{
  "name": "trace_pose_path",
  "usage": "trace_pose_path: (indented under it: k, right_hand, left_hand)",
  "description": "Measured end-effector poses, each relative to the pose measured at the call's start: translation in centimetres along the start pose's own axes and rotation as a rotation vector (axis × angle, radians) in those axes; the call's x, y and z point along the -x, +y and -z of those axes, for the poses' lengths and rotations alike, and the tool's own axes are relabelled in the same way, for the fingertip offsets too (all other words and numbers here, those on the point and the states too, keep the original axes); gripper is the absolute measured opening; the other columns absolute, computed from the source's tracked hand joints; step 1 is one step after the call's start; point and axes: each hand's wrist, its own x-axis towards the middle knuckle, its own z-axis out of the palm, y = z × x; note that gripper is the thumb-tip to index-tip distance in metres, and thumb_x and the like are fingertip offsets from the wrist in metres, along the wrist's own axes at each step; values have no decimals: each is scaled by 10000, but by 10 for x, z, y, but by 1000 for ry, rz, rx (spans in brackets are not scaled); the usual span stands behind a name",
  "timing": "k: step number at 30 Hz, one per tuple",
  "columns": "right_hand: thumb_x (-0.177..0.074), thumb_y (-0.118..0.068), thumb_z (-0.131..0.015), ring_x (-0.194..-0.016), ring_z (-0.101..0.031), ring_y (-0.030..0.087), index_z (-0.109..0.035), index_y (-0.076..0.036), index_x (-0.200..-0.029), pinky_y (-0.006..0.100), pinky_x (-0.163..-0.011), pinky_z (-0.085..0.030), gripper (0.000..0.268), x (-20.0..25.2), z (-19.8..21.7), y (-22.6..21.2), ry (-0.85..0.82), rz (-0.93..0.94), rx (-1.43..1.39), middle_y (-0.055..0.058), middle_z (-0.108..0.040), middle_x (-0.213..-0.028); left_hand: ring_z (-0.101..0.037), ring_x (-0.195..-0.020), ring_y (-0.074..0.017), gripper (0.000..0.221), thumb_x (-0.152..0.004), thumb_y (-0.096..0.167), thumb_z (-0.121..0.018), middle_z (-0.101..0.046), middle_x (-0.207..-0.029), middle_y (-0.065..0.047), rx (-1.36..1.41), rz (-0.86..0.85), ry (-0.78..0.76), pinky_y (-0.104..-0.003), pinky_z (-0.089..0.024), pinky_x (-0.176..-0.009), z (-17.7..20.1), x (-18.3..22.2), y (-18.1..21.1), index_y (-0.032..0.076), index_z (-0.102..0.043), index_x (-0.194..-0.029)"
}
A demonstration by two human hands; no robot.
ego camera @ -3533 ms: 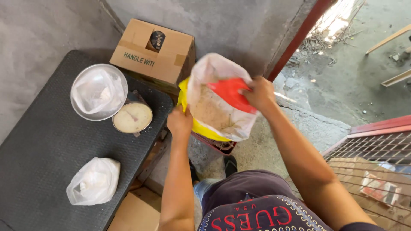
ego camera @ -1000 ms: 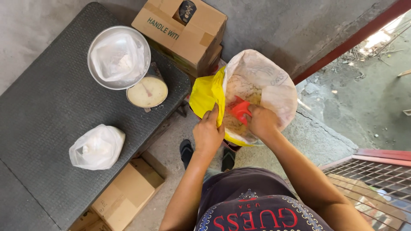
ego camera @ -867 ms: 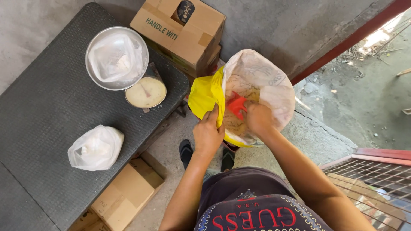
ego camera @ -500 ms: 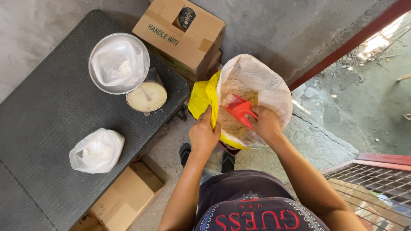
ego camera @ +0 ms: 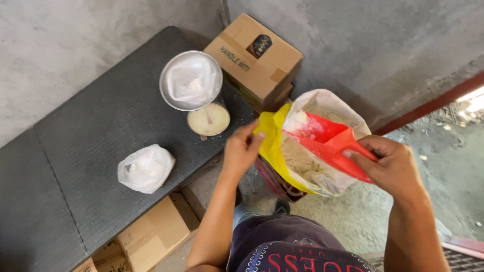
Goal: The person is weighing agricultural powders using a scale and a scoop, then packaging the portions into small plastic bags and placing them into a box.
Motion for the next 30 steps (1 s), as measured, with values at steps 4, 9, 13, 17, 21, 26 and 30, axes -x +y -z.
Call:
trace_pose_path:
  k: [4, 9, 13, 17, 21, 26, 30]
  right_hand:
    - [-844, -175, -846, -569, -418, 44, -780, -32, -975, 260, -500, -364, 205, -29, -9, -42, -6, 39, 46, -1, -542, -599]
    - [-844, -171, -822, -606, -505, 13, -762, -30, -959, 238, -526, -430, 192, -76, -45, -108, -111, 155, 0, -40, -643, -656]
    - [-867, -190, -815, -626, -514, 6, -741, -24, -908, 239, -532, -432, 186, -131, -102, -138, -170, 211, -69, -46, -622, -683]
    - [-845, -242, -830, -607, -525, 59, -740, -9, -882, 288, -538, -451, 252, -177, -158, -172, -245, 237, 49, 30, -627, -650]
    - [-828, -273, -839, -627, -623, 172, -755, -46, -925, 345, -614, -512, 261, -208, -201, -204, -294, 272, 246, 116, -698, -714]
    - [-772, -266, -818, -805, -700, 327, -775, -114, -984, 438, -695, -537, 264, -223, -243, -241, -308, 473, 592, 150, -742, -887]
    - [-722, -241, -790, -812, -706, 382, -775, -164, -1005, 495, -683, -550, 293, -230, -275, -253, -416, 588, 952, 156, -738, -836]
  left_hand:
    - [-657, -668, -237, 333, -925, 193, -737, -672, -881, -124, -87, -12, 265, -355, -531, -649, 67, -29, -18, 107, -749, -1247]
    - [-655, -1024, -356, 331, -895, 135, -780, -616, -1256, -184, -436, -263, 589, -420, -553, -877, 133, -75, -75, 159, -767, -1225]
    - [-645, -1092, -396, 347, -849, 139, -793, -582, -1373, -226, -431, -171, 540, -441, -549, -901, 152, -111, -109, 170, -776, -1194]
    - [-644, -1144, -390, 376, -809, 106, -776, -564, -1433, -195, -396, 35, 279, -450, -535, -933, 155, -140, -138, 172, -769, -1180]
    - [-670, -1148, -378, 493, -765, 12, -693, -623, -1396, -180, -322, -17, 224, -430, -546, -982, 146, -158, -166, 102, -724, -1250]
    - [-671, -1140, -402, 570, -748, 4, -656, -620, -1378, -191, -198, -100, 250, -442, -552, -958, 147, -155, -147, 71, -678, -1314]
    - [-677, -1102, -393, 601, -754, -10, -606, -606, -1407, -166, -166, -47, 154, -455, -556, -918, 156, -152, -136, 83, -658, -1345]
